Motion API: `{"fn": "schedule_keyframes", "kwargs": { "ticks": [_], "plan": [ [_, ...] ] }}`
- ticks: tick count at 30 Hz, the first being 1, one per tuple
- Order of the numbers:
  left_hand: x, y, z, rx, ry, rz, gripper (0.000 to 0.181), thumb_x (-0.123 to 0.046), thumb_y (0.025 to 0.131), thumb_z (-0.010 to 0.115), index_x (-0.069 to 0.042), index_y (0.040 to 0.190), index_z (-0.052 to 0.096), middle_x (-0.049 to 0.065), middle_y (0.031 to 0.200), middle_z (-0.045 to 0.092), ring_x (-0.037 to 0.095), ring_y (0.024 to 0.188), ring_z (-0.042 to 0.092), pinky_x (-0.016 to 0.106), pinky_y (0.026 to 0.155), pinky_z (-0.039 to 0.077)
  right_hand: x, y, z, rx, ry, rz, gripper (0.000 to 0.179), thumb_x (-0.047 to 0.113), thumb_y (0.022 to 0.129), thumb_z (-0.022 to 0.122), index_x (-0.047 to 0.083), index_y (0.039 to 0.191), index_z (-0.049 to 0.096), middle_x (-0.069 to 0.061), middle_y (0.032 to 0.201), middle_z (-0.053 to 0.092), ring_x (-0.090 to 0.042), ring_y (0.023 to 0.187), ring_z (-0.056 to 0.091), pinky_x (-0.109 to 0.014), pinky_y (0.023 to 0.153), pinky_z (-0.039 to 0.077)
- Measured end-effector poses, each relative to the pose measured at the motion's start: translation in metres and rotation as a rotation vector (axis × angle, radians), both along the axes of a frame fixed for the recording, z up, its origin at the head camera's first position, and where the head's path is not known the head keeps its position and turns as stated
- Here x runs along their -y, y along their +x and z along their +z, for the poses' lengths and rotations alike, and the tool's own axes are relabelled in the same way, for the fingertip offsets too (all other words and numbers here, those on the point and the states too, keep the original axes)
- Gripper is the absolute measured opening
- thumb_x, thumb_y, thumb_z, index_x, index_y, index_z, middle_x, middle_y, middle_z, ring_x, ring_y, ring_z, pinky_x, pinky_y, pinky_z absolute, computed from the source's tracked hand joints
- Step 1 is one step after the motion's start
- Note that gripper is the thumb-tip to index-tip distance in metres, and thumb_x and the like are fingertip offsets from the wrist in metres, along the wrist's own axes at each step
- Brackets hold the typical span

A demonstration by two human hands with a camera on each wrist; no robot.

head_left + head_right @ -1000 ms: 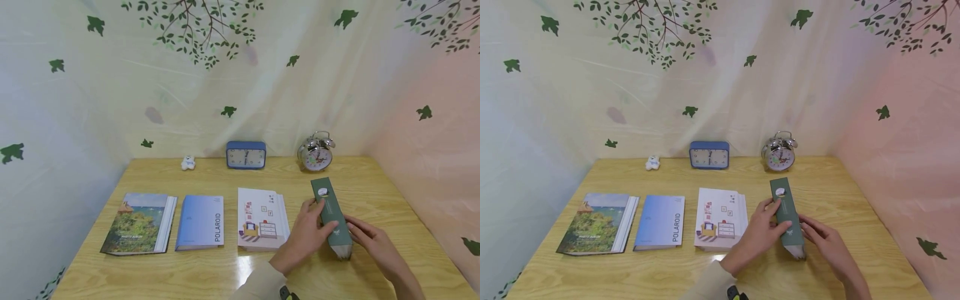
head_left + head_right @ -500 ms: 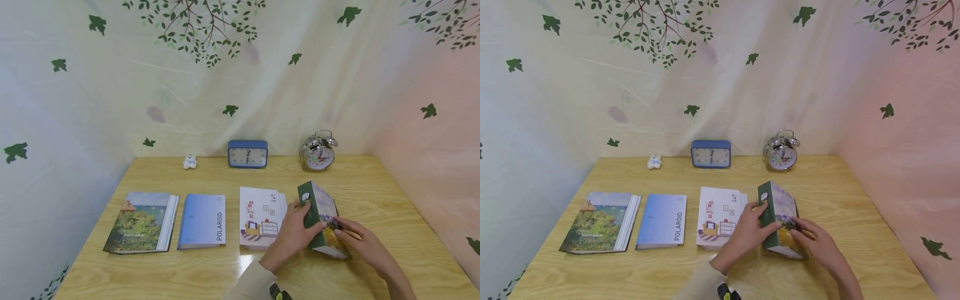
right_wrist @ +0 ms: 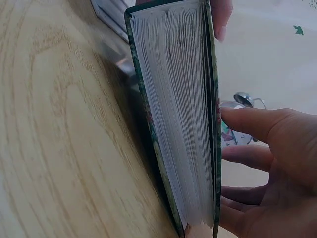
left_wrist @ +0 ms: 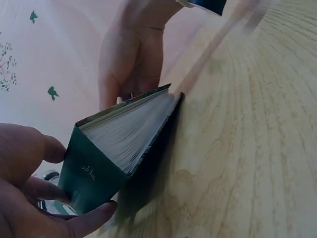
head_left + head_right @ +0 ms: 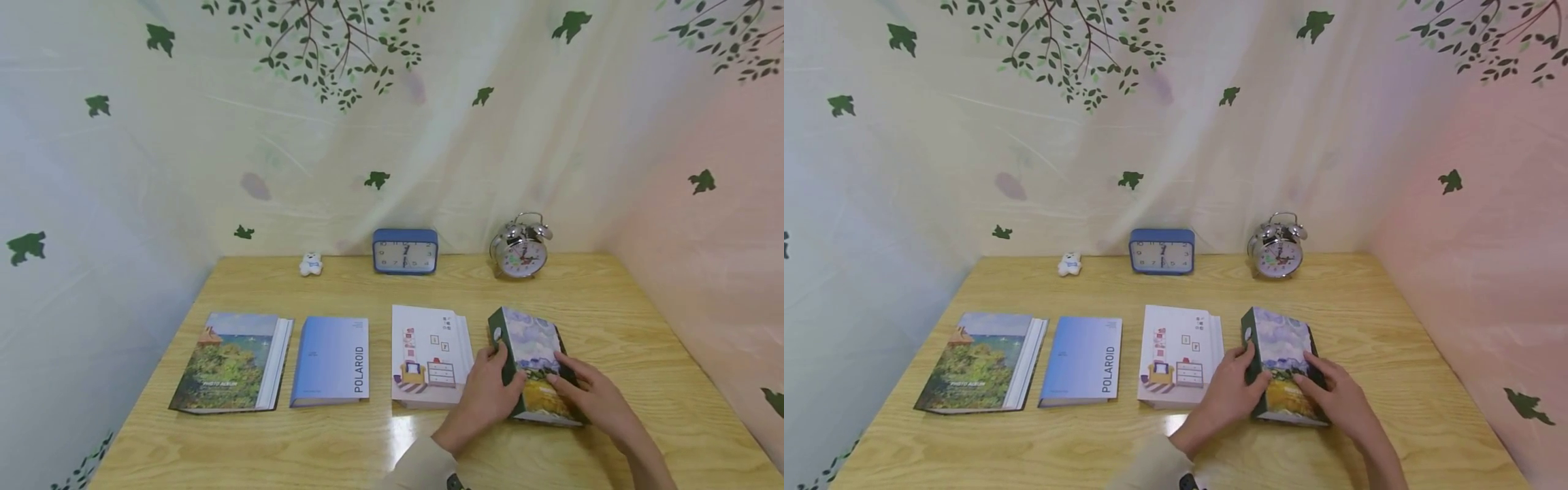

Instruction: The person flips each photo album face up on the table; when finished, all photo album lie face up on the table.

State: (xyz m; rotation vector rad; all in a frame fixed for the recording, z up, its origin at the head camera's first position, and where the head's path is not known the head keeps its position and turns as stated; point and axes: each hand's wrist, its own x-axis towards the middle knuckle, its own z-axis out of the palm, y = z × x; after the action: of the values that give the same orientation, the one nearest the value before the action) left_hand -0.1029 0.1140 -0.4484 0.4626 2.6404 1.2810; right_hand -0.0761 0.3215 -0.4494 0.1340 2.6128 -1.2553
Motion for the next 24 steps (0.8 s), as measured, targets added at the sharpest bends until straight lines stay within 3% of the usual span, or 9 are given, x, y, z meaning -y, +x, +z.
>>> {"fn": "schedule_keyframes", "kwargs": {
  "ticks": [7, 14, 24],
  "plan": [
    [-0.01, 0.003, 0.0, 0.01, -0.097, -0.019, 0.06, -0.042, 0.097, 0.047, -0.009, 0.146, 0.039, 0.011, 0.142, 0.047, 0.021, 0.128, 0.047, 0.031, 0.104, 0.043, -0.008, 0.002, 0.0, 0.012, 0.106, -0.008, 0.076, 0.051, 0.094, 0.053, 0.007, 0.151, 0.028, -0.039, 0.149, 0.015, -0.061, 0.13, 0.024, -0.069, 0.098, 0.032],
    [-0.01, 0.002, -0.002, 0.059, -0.116, -0.035, 0.059, -0.039, 0.096, 0.052, -0.009, 0.146, 0.04, 0.011, 0.139, 0.051, 0.02, 0.124, 0.052, 0.03, 0.101, 0.045, -0.009, 0.003, -0.005, -0.028, 0.169, 0.004, 0.075, 0.048, 0.094, 0.055, 0.005, 0.149, 0.031, -0.041, 0.147, 0.017, -0.062, 0.127, 0.025, -0.07, 0.095, 0.033],
    [0.002, 0.002, -0.001, 0.06, -0.102, -0.019, 0.058, -0.033, 0.095, 0.054, -0.003, 0.143, 0.042, 0.014, 0.138, 0.051, 0.026, 0.126, 0.051, 0.034, 0.105, 0.043, -0.005, 0.006, -0.011, -0.111, 0.231, 0.011, 0.069, 0.046, 0.095, 0.053, 0.002, 0.146, 0.036, -0.04, 0.144, 0.025, -0.063, 0.124, 0.029, -0.073, 0.091, 0.033]
  ]
}}
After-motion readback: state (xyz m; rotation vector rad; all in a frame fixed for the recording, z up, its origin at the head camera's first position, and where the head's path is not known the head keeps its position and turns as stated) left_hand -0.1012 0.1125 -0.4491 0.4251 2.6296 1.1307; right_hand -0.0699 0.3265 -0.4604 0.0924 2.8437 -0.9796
